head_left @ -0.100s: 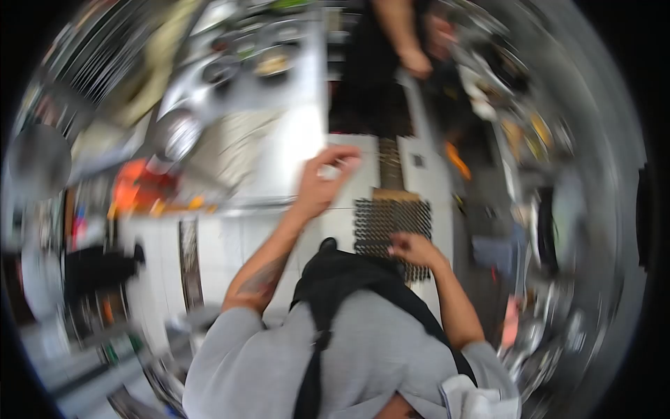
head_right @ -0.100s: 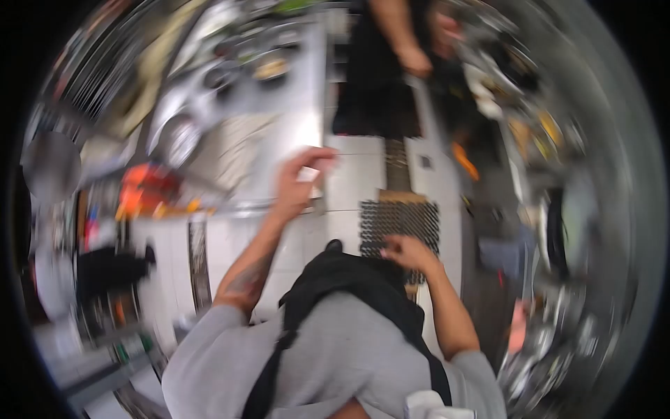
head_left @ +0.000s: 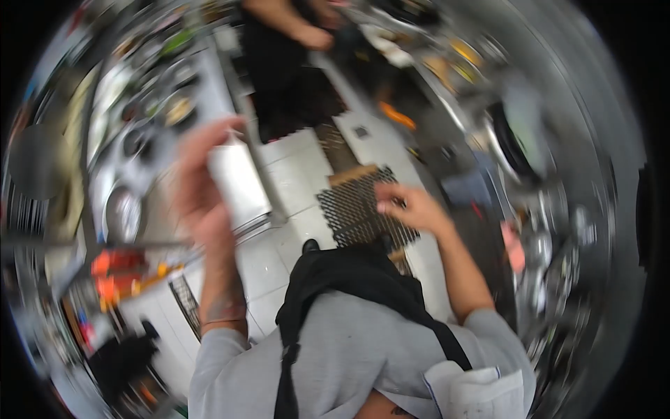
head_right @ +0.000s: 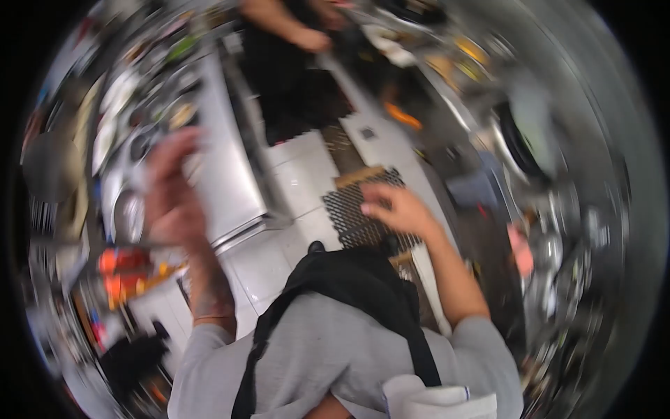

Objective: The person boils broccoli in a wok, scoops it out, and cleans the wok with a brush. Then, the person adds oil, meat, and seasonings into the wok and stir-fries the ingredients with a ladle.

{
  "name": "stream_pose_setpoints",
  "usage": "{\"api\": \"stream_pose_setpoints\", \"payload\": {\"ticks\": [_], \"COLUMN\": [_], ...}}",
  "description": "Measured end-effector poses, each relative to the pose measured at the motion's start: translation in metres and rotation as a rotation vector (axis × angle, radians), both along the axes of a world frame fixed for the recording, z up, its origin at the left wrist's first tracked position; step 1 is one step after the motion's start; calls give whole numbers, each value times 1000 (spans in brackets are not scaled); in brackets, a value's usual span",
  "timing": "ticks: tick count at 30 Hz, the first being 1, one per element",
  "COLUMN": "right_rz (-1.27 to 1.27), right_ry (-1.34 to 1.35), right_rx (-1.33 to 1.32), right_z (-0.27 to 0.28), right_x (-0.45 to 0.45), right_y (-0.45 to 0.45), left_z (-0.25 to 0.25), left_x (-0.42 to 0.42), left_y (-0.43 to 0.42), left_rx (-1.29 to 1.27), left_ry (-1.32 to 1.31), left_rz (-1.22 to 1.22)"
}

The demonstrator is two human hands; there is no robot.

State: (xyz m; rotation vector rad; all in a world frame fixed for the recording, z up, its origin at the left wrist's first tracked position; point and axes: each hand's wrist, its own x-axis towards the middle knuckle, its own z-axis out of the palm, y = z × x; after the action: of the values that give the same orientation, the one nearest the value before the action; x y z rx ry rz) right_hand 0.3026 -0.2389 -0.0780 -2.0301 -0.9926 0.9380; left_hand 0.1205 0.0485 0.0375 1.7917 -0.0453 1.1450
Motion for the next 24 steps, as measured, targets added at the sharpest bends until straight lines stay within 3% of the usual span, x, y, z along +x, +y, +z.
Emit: {"api": "stream_pose_setpoints", "payload": {"ticks": [1, 2, 3, 4, 6, 9, 11, 14, 24], "right_rz": [-63, -101, -152, -150, -78, 219, 398, 472, 395], "right_ry": [-214, -454, -635, -788, -1099, -1398, -1464, -1472, -1608], "right_rx": [327, 504, 594, 646, 686, 585, 514, 474, 425], "right_z": [5, 48, 112, 164, 235, 307, 325, 327, 318], "right_x": [20, 47, 49, 41, 22, -11, -17, 5, 78], "right_y": [24, 9, -36, -75, -141, -196, -212, -248, -379], "left_z": [40, 76, 101, 125, 160, 191, 202, 215, 238], "left_x": [19, 37, 61, 77, 103, 140, 166, 213, 314], "left_y": [8, 15, -32, -51, -99, -158, -194, -255, -407], "left_rx": [116, 245, 34, 180, 452, 649, 710, 787, 877], "left_ry": [-228, -447, -914, -1011, -1062, -1099, -1092, -1030, -1097], "left_rz": [-41, -86, -580, -523, -671, -918, -1026, -1146, -1296]}}
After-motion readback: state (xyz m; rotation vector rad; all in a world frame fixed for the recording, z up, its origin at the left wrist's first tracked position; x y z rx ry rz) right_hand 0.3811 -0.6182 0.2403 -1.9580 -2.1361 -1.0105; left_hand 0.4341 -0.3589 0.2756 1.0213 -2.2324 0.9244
